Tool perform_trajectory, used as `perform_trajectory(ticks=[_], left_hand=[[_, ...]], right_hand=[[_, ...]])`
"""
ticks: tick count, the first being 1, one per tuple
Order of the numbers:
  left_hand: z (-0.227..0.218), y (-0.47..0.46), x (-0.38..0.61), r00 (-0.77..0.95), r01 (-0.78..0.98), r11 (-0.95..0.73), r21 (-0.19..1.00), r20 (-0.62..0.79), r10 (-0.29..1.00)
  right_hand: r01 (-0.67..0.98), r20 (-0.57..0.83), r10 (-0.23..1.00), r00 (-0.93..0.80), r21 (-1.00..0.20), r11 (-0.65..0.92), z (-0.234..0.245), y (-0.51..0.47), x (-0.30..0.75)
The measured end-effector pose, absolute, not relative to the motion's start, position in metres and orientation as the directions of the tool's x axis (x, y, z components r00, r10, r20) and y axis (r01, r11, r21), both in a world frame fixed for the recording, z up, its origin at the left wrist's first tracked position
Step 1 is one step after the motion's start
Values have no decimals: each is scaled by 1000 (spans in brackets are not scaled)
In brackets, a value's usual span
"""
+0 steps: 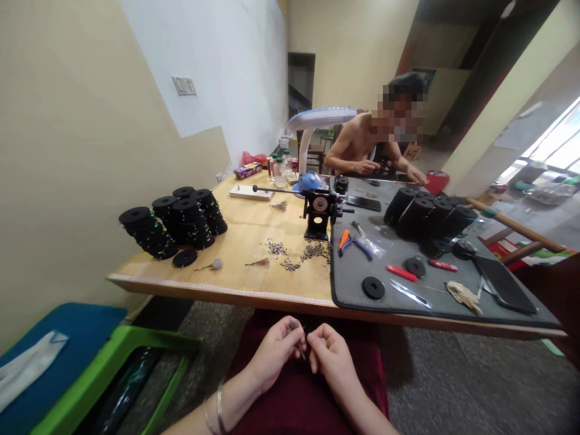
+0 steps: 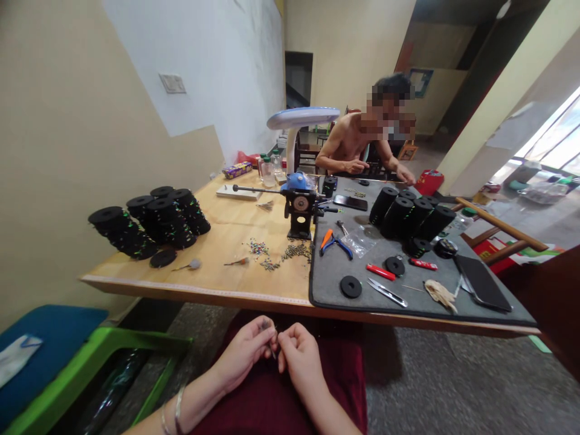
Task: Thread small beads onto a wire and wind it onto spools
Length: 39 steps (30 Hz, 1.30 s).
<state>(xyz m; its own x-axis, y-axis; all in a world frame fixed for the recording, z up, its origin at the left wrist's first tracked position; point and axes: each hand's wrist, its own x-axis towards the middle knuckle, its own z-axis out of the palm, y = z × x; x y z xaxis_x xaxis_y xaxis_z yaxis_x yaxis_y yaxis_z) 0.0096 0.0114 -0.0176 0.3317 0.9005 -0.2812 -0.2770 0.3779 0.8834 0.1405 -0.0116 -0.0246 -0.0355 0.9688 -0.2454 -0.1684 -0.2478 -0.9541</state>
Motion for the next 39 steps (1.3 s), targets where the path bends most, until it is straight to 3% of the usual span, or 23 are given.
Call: perform_trajectory(ticks=[10,20,28,39], left_hand=[[-16,12,10,270,-98,196,976,-164,949],[-12,8,10,245,-8,97,995,-92,965],[-13,5,6,244,166,-70,984,28,969],[-11,3,8,291,176,-69,982,15,956]], right_hand=[[-149,-274,961,-35,-950,-276,-18,-11,139],[-126,-328,945,-22,-936,-328,-17,-12,139],[-146,-313,949,-39,-938,-315,-18,-10,139],[-173,-264,964,-28,-949,-265,-20,-9,139]])
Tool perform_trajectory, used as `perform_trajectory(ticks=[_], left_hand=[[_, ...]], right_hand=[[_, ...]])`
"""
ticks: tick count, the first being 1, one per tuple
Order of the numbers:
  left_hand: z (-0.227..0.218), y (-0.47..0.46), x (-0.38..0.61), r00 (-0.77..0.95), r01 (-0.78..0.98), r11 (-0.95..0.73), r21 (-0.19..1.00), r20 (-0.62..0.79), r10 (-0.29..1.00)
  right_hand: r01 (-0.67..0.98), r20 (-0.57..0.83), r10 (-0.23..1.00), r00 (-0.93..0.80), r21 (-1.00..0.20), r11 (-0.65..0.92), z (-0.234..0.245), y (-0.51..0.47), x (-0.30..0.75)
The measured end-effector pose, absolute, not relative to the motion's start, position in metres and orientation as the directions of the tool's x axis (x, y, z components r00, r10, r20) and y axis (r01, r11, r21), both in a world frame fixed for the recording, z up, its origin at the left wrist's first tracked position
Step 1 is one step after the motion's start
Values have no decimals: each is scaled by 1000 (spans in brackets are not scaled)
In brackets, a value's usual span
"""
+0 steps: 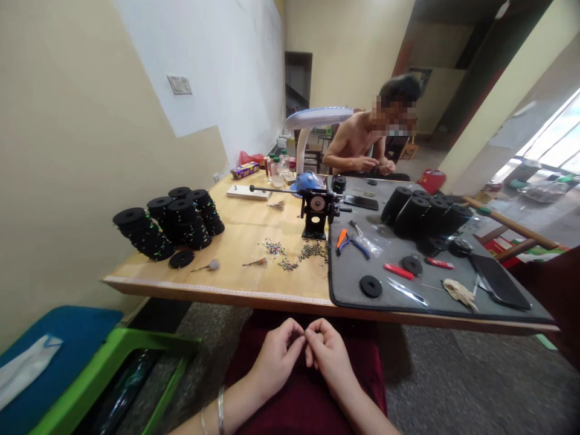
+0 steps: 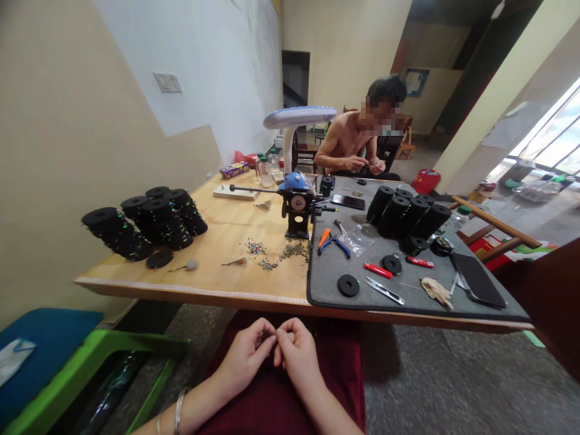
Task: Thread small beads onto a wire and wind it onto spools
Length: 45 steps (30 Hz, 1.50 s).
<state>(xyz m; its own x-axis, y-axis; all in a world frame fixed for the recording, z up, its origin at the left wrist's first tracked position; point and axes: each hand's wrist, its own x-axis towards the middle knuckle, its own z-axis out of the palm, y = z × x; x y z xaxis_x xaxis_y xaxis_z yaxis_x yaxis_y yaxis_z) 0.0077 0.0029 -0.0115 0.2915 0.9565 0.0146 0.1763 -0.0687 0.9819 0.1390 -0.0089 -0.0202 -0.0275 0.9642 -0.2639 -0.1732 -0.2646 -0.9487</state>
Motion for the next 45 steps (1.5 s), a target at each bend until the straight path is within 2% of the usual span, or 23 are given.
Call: perform_trajectory(ticks=[6,13,21,27,34,39,42,45], left_hand=[[-11,4,10,274,134,-48,990,9,962],[-10,2,10,315,132,-1,991,-41,948],[-11,4,11,350,35,90,995,-96,932],[-9,6,11,299,100,4,995,-34,954],[1,9,7,248,205,25,978,-77,966],[-1,12,2,243,85,22,996,-42,969],[-4,12,3,237,31,56,998,-62,970],[-8,14,3,181,-12,95,995,-92,979]], right_hand=[[-224,-303,953,-14,-928,-298,-23,-7,139],[-363,-328,945,5,-881,-304,-25,-5,142],[-239,-239,970,43,-945,-222,-27,-7,144],[-232,-216,976,-3,-950,-211,-27,-8,142],[-229,-234,968,-90,-941,-249,-22,-9,144],[-100,-240,957,-161,-961,-258,-21,-13,147],[-16,-202,972,-122,-979,-205,-24,-14,147],[-5,-203,977,-66,-979,-203,-25,-14,147]])
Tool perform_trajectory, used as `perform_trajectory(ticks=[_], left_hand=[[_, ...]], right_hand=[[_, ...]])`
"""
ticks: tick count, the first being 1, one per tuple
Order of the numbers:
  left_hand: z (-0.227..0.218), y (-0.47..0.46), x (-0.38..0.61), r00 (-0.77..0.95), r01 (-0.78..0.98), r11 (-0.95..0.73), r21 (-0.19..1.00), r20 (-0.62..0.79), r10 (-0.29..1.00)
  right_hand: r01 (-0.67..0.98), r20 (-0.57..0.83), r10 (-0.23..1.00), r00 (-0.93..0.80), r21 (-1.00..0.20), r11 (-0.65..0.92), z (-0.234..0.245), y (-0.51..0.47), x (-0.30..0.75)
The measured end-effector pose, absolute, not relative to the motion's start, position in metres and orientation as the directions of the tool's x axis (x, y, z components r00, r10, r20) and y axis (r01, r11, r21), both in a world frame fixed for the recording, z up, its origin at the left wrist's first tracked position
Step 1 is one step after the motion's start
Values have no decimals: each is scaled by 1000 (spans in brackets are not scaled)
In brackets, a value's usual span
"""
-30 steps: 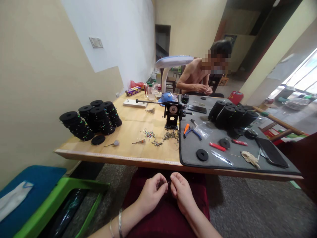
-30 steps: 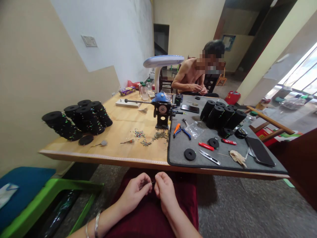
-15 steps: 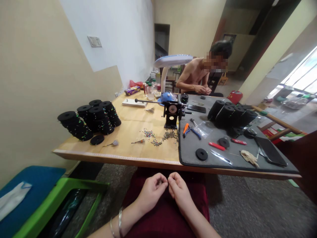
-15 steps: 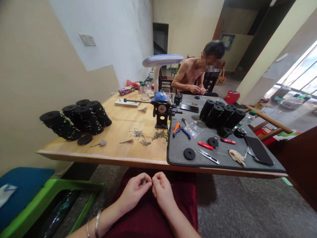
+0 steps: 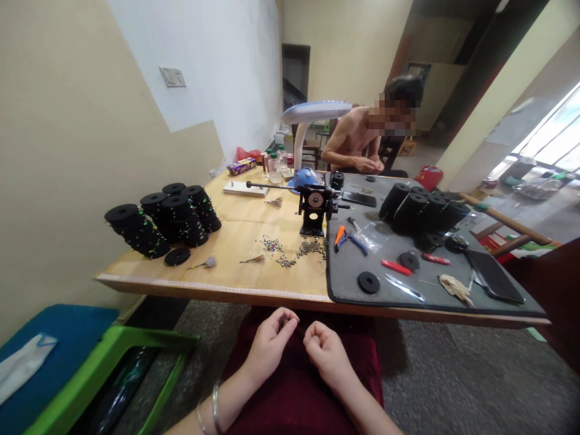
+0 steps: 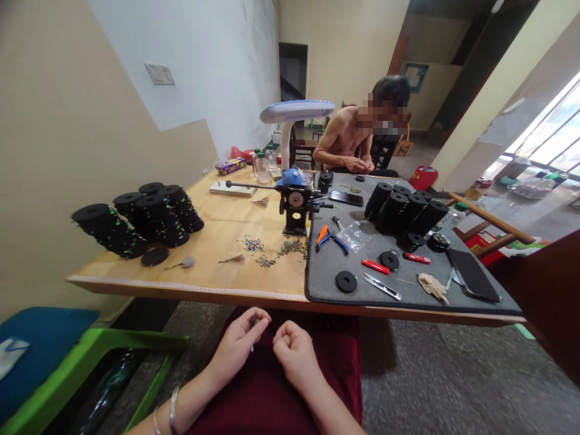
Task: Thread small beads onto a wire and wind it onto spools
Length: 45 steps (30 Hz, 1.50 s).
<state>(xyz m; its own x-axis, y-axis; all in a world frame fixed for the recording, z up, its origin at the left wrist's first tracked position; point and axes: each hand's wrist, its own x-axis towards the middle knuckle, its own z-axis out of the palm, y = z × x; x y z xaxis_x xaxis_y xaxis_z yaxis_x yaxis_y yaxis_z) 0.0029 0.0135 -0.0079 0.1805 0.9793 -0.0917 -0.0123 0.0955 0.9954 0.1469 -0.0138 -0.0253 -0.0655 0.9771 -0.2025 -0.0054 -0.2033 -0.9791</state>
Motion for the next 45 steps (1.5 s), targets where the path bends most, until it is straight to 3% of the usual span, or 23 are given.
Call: perform_trajectory(ticks=[5,10,15,20,25,31,33,35,38,42,45], left_hand=[[-16,22,-9,36,-60,141,988,-139,990],[-16,18,-15,184,61,227,972,-235,955],[-2,13,-1,325,72,310,948,-317,891],[2,20,4,290,-68,325,943,-293,911],[-1,24,0,278,-108,324,940,-284,918],[12,21,0,235,110,85,990,-109,966],[17,19,0,243,207,-18,978,-34,969],[19,16,-1,262,276,-88,957,14,965],[20,14,-3,290,372,-181,911,71,954],[24,20,-14,355,487,-270,831,94,930],[34,40,-36,293,622,-321,714,168,941]], right_hand=[[-151,-277,961,-12,-949,-275,-19,-13,148],[-210,-246,969,17,-949,-237,-13,-15,148],[-96,-156,987,25,-984,-153,-16,-17,148],[86,-50,999,14,-995,-51,-20,-20,150],[134,-30,999,-33,-991,-26,-21,-21,150],[179,36,997,-64,-983,47,-5,-17,154],[128,60,995,-79,-989,70,1,-14,152],[16,-2,990,-138,-1000,0,3,-10,149],[-86,-116,968,-222,-987,-138,-2,-5,142],[-29,-116,970,-212,-992,-125,-8,0,139],[-44,-129,969,-210,-989,-141,-11,1,141]])
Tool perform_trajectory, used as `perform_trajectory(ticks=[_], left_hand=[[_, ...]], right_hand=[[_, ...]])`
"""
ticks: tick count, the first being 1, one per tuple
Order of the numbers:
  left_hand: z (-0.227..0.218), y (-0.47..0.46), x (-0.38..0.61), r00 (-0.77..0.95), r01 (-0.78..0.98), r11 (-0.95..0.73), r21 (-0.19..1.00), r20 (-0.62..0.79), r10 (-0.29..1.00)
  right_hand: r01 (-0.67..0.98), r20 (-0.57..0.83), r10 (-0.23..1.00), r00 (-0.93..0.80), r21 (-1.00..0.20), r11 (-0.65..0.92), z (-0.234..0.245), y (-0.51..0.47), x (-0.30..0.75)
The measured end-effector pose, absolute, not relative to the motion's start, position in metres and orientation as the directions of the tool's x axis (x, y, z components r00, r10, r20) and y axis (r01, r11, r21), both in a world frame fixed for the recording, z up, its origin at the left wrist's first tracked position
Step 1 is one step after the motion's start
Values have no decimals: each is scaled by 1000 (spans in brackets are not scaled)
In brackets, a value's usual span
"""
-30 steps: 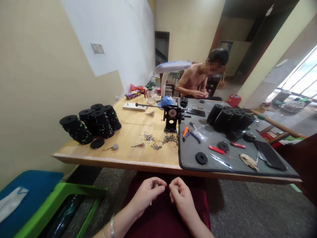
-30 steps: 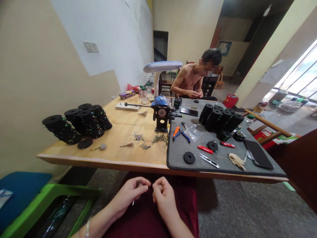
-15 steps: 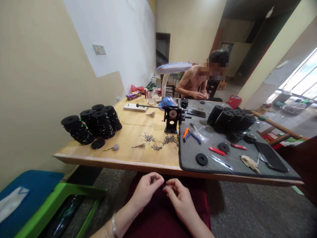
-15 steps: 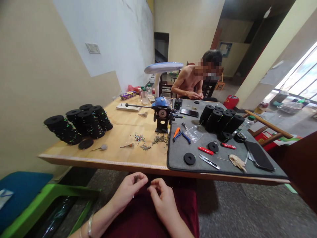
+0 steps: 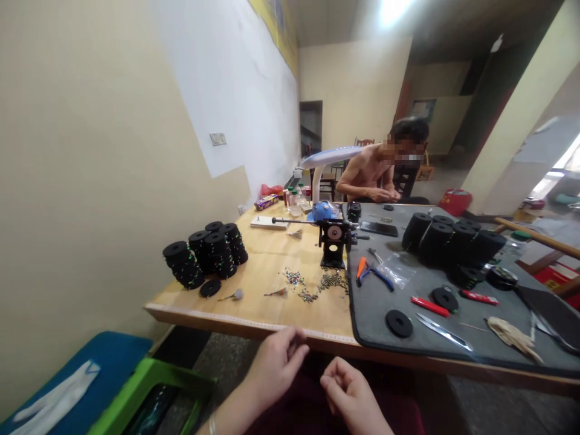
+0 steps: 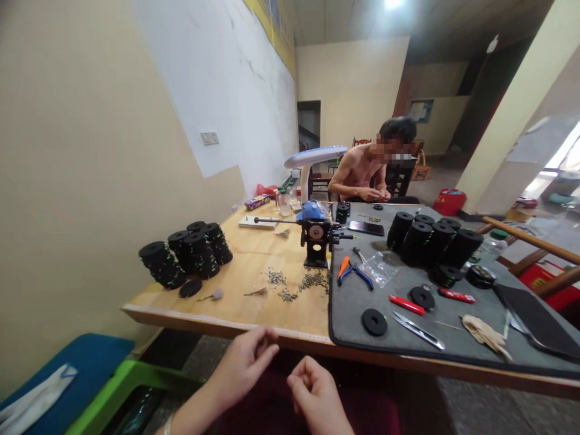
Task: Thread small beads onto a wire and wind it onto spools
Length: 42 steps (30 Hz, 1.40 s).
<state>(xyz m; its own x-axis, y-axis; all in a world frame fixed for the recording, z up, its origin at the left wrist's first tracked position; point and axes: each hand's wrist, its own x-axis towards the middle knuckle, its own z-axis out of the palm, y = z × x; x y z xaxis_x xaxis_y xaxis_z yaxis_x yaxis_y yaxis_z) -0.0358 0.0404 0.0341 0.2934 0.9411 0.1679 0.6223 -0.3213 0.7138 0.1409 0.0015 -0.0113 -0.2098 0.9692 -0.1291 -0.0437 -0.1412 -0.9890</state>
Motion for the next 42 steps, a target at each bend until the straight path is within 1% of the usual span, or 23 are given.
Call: perform_trajectory(ticks=[3,5,8,13,17,21,26,30,31,32,33,34,35,36,38,40,42], left_hand=[[45,76,-66,165,815,-277,509,254,953],[50,104,-85,110,926,-189,327,244,963],[51,139,-103,57,957,-123,263,243,968],[51,162,-102,88,961,-139,238,215,973],[52,149,-89,169,931,-238,275,251,953],[41,141,-77,250,862,-336,379,258,933],[27,146,-76,169,807,-293,513,275,946],[26,132,-74,142,710,-287,643,268,953],[26,124,-72,144,658,-274,702,240,960],[26,113,-69,153,594,-249,765,197,968],[25,102,-64,170,466,-178,866,110,979],[24,89,-59,187,333,-64,941,1,982],[23,76,-54,218,222,45,974,-95,971],[22,63,-48,238,125,130,984,-157,959],[20,41,-36,279,-24,266,964,-249,927],[18,23,-24,331,-112,380,918,-326,885],[13,12,-15,372,-176,457,872,-371,851]], right_hand=[[-122,-169,968,-183,-974,-193,-17,2,143],[-168,-198,968,-152,-960,-223,-22,3,144],[-217,-209,968,-137,-948,-235,-30,3,144],[-263,-231,964,-128,-930,-258,-36,4,145],[-301,-257,960,-109,-912,-278,-35,3,146],[-325,-264,959,-107,-902,-285,-36,1,146],[-332,-253,962,-98,-903,-271,-36,1,146],[-353,-255,964,-77,-897,-265,-29,-2,145],[-354,-259,963,-77,-895,-270,-26,-3,144],[-352,-265,961,-76,-895,-274,-23,-3,144],[-345,-267,961,-74,-897,-276,-21,-4,143],[-336,-264,962,-72,-901,-273,-19,-5,143],[-326,-257,964,-69,-908,-265,-17,-5,143],[-313,-248,967,-65,-915,-256,-16,-6,143],[-286,-237,970,-58,-927,-243,-13,-7,143],[-258,-246,968,-48,-933,-250,-12,-9,143],[-232,-254,966,-42,-938,-257,-11,-10,143]])
